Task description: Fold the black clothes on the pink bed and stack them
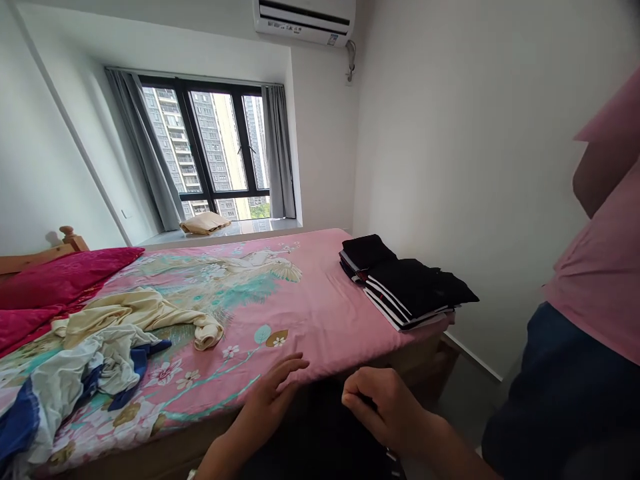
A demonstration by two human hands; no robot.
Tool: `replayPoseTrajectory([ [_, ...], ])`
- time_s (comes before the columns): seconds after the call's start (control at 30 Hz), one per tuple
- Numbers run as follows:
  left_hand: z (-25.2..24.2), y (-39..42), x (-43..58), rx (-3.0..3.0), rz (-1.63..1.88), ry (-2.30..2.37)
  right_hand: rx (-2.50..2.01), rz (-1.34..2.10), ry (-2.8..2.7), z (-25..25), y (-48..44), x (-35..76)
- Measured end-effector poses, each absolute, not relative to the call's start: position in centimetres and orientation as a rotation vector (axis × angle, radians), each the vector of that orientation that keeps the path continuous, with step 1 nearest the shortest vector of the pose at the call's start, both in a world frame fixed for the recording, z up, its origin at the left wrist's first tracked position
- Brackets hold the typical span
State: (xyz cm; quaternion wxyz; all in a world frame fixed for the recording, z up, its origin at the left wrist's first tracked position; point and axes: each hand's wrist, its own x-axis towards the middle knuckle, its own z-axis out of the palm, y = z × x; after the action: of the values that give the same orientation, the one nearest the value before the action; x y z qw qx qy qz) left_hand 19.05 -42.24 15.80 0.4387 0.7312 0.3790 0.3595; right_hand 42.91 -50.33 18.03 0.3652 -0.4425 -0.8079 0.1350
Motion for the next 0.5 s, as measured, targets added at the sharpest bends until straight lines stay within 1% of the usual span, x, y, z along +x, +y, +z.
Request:
replayPoseTrajectory([
  [0.2,17.1,-42.3,23.2,2.023,0.587,0.626,-0.74,0.131,-2.139,18.2,-51.9,42.8],
  [0.27,17.6,-42.7,24.3,2.143,0.44,0.513,-0.668,0.054,-2.126,18.5,-52.1,43.0],
  [0.37,18.2,-43.4,24.8,2.24,0.233,0.494,-0.655,-0.06,-2.091,19.2,-51.9,43.8],
  [0.5,18.4,-43.8,23.7,2.094,0.167,0.653,-0.794,-0.153,-2.055,19.2,-51.3,45.3],
])
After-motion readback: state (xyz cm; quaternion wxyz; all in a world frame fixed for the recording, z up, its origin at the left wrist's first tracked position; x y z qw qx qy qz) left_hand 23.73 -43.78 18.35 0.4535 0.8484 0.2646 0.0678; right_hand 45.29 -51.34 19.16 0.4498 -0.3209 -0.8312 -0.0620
